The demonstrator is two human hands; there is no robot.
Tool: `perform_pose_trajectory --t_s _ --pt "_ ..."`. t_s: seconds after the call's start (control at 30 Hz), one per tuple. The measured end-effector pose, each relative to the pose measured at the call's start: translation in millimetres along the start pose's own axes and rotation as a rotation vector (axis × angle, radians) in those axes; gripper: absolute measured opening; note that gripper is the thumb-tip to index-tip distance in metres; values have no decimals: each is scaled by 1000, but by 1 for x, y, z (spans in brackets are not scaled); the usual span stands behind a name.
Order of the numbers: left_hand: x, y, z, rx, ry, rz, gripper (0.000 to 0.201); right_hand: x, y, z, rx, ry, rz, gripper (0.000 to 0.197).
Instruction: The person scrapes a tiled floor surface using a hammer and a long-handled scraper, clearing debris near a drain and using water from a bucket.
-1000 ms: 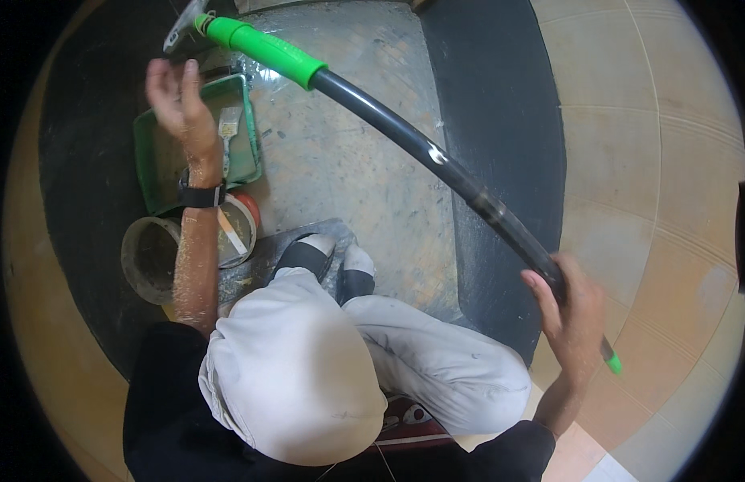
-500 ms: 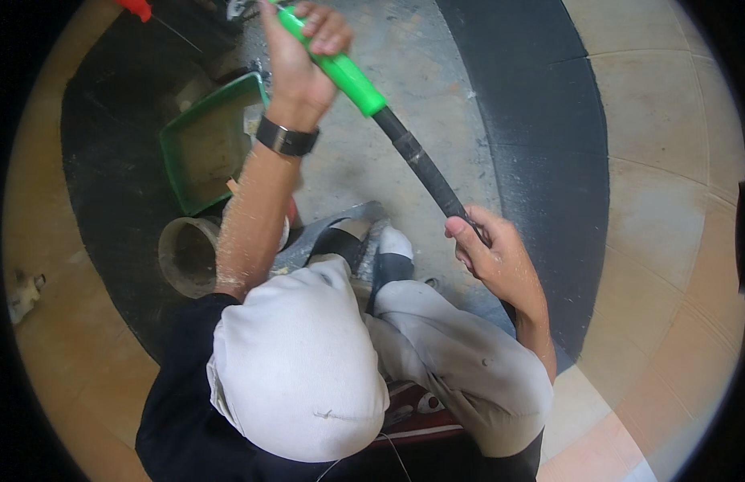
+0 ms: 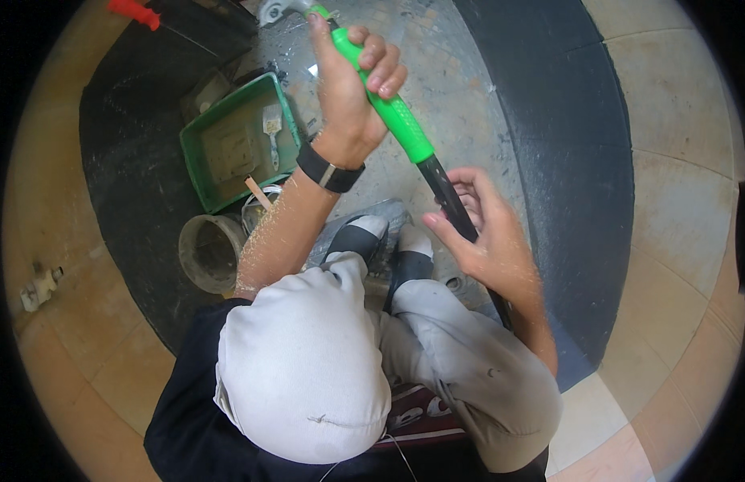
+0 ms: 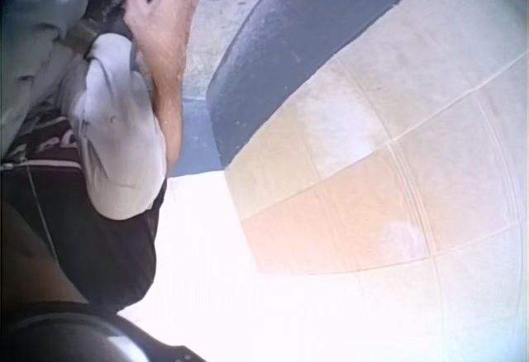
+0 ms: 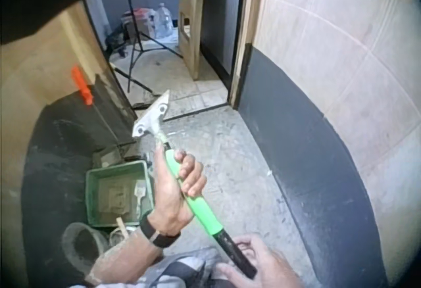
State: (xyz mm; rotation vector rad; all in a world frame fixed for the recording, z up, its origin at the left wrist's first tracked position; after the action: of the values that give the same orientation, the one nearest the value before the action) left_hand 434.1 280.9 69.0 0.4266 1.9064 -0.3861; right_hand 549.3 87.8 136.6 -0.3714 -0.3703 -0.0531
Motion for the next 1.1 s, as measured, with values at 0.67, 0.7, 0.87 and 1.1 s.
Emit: perform_pose_trajectory --t_s 0.67,0.7,0.87,1.1 --pt "-2 -15 2 -28 53 209 49 22 22 -33 -274 397 357 49" --pt "-14 -22 11 -41 119 179 48 14 31 -38 -107 338 255 48" --pt "-30 -38 18 -1 511 336 50 -11 67 11 223 -12 -125 43" --pt "-45 -24 -4 -10 409 208 51 -17 62 6 9 -383 -214 36"
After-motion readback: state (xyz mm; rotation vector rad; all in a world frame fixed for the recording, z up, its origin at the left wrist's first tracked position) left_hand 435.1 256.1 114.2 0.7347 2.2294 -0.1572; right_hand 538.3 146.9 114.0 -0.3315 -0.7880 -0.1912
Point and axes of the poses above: each hand's wrist, its own y-axis towards the middle knuckle, its own x-axis out of the back of the hand, z = x × y, the point moved 1 cm from there along y, towards the middle knuckle, and after that the axes turned 6 degrees about z, right-handed, at the moved point
